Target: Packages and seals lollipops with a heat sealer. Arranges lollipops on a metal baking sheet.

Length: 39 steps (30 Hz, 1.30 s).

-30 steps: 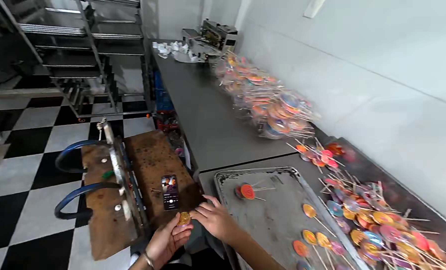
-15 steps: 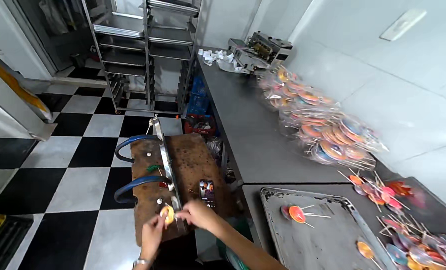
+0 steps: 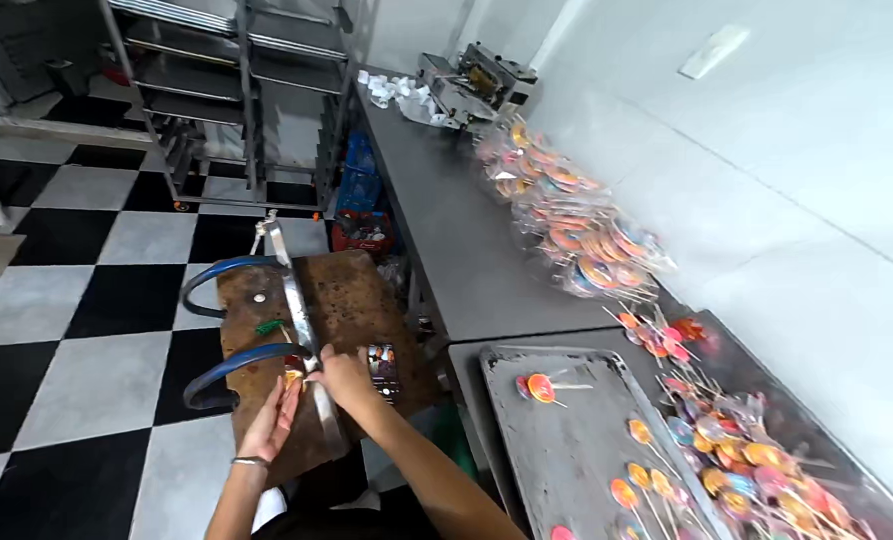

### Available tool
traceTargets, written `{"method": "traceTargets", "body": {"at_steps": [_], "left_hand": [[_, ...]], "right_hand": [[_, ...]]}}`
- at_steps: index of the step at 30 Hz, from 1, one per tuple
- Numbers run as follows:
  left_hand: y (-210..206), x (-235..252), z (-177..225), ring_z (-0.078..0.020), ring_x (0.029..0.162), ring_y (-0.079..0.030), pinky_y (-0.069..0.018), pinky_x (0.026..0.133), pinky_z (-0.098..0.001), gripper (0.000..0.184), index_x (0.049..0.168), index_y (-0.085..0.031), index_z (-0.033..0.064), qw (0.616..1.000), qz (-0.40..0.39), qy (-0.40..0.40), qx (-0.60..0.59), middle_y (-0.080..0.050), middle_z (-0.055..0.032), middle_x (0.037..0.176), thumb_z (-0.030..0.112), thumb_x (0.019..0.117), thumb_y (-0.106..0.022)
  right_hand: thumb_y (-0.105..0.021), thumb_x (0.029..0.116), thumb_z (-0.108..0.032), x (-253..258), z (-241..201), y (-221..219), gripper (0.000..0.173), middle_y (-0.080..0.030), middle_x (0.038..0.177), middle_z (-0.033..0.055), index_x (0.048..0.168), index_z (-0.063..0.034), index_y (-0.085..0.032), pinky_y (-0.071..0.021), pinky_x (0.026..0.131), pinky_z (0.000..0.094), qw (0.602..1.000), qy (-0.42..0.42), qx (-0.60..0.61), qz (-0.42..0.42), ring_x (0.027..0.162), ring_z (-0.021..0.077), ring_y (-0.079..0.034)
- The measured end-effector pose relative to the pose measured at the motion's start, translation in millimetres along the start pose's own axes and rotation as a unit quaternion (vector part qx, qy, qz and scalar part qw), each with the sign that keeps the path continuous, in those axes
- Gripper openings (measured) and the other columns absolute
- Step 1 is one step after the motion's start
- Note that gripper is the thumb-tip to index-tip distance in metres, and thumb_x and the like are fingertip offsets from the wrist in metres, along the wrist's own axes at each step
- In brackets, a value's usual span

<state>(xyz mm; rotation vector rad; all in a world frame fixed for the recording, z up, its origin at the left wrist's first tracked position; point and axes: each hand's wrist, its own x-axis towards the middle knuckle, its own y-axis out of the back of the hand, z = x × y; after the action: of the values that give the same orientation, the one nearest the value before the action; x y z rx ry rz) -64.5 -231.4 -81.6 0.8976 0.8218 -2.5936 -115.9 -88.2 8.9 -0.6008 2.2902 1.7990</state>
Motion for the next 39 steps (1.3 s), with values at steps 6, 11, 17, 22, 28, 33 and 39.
{"method": "traceTargets", "body": {"at_steps": [6, 11, 17, 22, 28, 33, 39], "left_hand": [[-70, -46, -6, -0.0135, 0.074, -0.061, -0.0527, 0.074, -0.0387, 0.035, 0.096, -0.072, -0.0010, 0.850, -0.051, -0.320, 0.416, -0.068, -0.0095, 0.087, 0.033, 0.1014, -0.064], [-211, -92, -100, -0.0215, 0.110, -0.070, -0.0587, 0.095, -0.0446, 0.026, 0.123, -0.074, 0.0105, 0.630, -0.394, -0.412, 0.528, -0.070, -0.0086, 0.127, 0.021, 0.1004, -0.066], [-326, -63, -223, -0.0423, 0.147, -0.039, -0.0360, 0.119, -0.0519, 0.048, 0.145, -0.054, -0.0006, 0.457, -0.496, -0.435, 0.597, -0.041, -0.0214, 0.159, 0.005, 0.0983, -0.063], [-314, -93, -186, -0.0412, 0.149, -0.036, -0.0307, 0.120, -0.0604, 0.058, 0.142, -0.062, 0.0114, 0.276, -0.599, -0.512, 0.550, -0.044, -0.0183, 0.158, 0.014, 0.0866, -0.080], [-260, -136, -140, -0.0155, 0.091, -0.075, -0.0618, 0.085, -0.0306, 0.034, 0.117, -0.066, -0.0063, 0.802, -0.444, -0.003, 0.400, -0.076, -0.0095, 0.101, 0.021, 0.1101, -0.046], [-194, -132, -114, -0.0243, 0.128, -0.061, -0.0539, 0.104, -0.0390, 0.061, 0.140, -0.057, -0.0023, 0.701, -0.377, -0.398, 0.456, -0.059, -0.0186, 0.141, 0.029, 0.0916, -0.076], [-146, -135, -65, -0.0166, 0.104, -0.073, -0.0622, 0.090, -0.0330, 0.048, 0.143, -0.046, -0.0052, 0.916, -0.268, -0.151, 0.259, -0.071, -0.0123, 0.120, 0.016, 0.1023, -0.060]], "right_hand": [[-0.077, 0.0913, -0.039, -137, 132, 33, 0.064, -0.064, 0.135, 0.0162, 0.143, -0.0089, -0.056, -0.0288, 0.115, 0.0734, 0.968, -0.018, 0.086, 0.233, 0.129, 0.0367, -0.059], [-0.092, 0.0723, -0.040, -306, 296, 1, 0.100, -0.051, 0.146, 0.0285, 0.153, -0.0074, -0.044, -0.0264, 0.113, 0.0760, 0.939, -0.329, 0.101, 0.004, 0.138, 0.0508, -0.044], [-0.073, 0.0944, -0.026, -326, 319, -46, 0.055, -0.064, 0.128, 0.0264, 0.137, 0.0038, -0.057, -0.0364, 0.111, 0.0663, 0.906, -0.356, 0.226, -0.029, 0.126, 0.0434, -0.058], [-0.051, 0.1072, -0.019, -304, 329, -18, 0.032, -0.070, 0.121, 0.0226, 0.125, 0.0011, -0.068, -0.0475, 0.105, 0.0546, 0.941, -0.227, 0.251, 0.012, 0.116, 0.0364, -0.066], [-0.060, 0.1002, -0.011, -260, 313, 5, 0.016, -0.076, 0.093, 0.0065, 0.104, -0.0087, -0.075, -0.0564, 0.095, 0.0498, 0.941, 0.092, -0.055, 0.323, 0.092, 0.0254, -0.074], [-0.058, 0.1029, -0.017, -209, 280, 23, 0.019, -0.077, 0.091, 0.0057, 0.103, -0.0099, -0.076, -0.0477, 0.103, 0.0614, 0.935, 0.210, 0.023, 0.283, 0.091, 0.0245, -0.076], [-0.060, 0.1002, -0.010, -149, 213, 16, 0.018, -0.075, 0.093, -0.0004, 0.106, -0.0159, -0.075, -0.0428, 0.110, 0.0604, 0.893, 0.305, -0.045, 0.328, 0.094, 0.0182, -0.072]]}}
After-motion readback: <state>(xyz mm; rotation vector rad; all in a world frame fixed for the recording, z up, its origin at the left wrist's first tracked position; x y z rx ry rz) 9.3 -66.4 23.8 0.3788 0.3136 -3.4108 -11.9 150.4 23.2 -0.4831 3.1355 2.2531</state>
